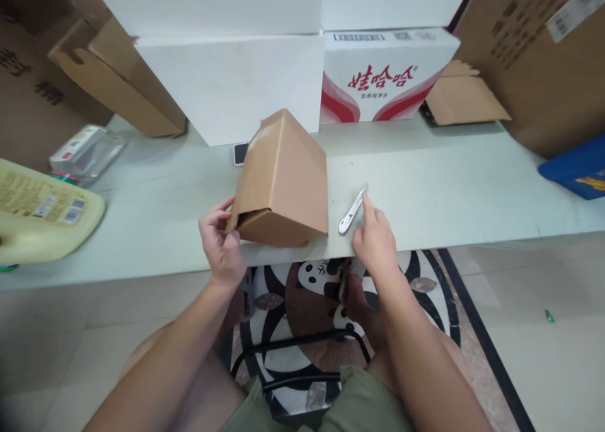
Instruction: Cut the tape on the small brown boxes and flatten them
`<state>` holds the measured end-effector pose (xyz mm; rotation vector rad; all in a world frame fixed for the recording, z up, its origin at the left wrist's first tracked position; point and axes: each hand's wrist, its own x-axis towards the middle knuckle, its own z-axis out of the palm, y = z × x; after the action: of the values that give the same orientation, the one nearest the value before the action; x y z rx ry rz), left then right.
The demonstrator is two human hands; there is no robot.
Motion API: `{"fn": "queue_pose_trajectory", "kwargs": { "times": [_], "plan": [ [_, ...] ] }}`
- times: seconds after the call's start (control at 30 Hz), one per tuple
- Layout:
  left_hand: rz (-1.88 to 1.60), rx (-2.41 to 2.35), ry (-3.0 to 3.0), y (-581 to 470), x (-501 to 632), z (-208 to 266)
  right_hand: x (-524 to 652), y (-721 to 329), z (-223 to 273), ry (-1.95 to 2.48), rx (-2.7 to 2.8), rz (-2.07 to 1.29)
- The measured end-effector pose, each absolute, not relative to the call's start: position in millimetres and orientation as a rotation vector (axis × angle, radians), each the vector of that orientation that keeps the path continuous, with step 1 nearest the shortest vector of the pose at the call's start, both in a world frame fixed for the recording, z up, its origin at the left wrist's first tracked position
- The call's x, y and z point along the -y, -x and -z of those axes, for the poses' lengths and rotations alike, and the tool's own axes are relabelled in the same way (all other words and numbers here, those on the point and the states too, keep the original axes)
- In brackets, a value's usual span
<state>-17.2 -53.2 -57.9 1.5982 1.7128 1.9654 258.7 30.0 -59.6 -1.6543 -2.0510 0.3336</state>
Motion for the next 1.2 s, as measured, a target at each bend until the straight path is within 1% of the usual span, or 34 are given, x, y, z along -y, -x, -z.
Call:
{"fn": "queue_pose_trajectory", "kwargs": {
  "times": [0.1,0.33,0.43,0.57,0.7,0.93,1.03,1.2],
  "plan": [
    [-1.997,-1.729,-1.445,18.2,52.0,58.1,-25.6,-252.8,57.3,1.561,2.058,-0.329],
    [-1.963,-1.822,-1.09,19.8,43.4,58.0,-13.4,-228.5,53.7,1.177,2.182,-0.61],
    [-1.903,-1.763,-1.048,19.6,38.7,57.5,-9.2,-222.4,50.0,1.16,2.14,-0.674],
    [-1.853,-1.709,-1.078,19.7,34.9,56.8,-6.1,-220.8,48.8,1.299,2.07,-0.716],
    [-1.739,-1.69,-1.087,21.2,34.5,59.4,-6.3,-222.2,52.8,1.429,1.99,-0.625],
    [-1.607,-1.727,-1.211,24.0,37.4,59.8,-6.4,-225.9,49.9,1.369,1.89,-0.494],
    [-1.547,-1.78,-1.33,26.7,39.1,59.2,-4.0,-225.7,44.8,1.282,1.938,-0.546],
    [-1.503,-1.788,-1.488,31.8,41.8,61.4,0.5,-222.6,46.9,1.226,1.877,-0.767]
  ]
}}
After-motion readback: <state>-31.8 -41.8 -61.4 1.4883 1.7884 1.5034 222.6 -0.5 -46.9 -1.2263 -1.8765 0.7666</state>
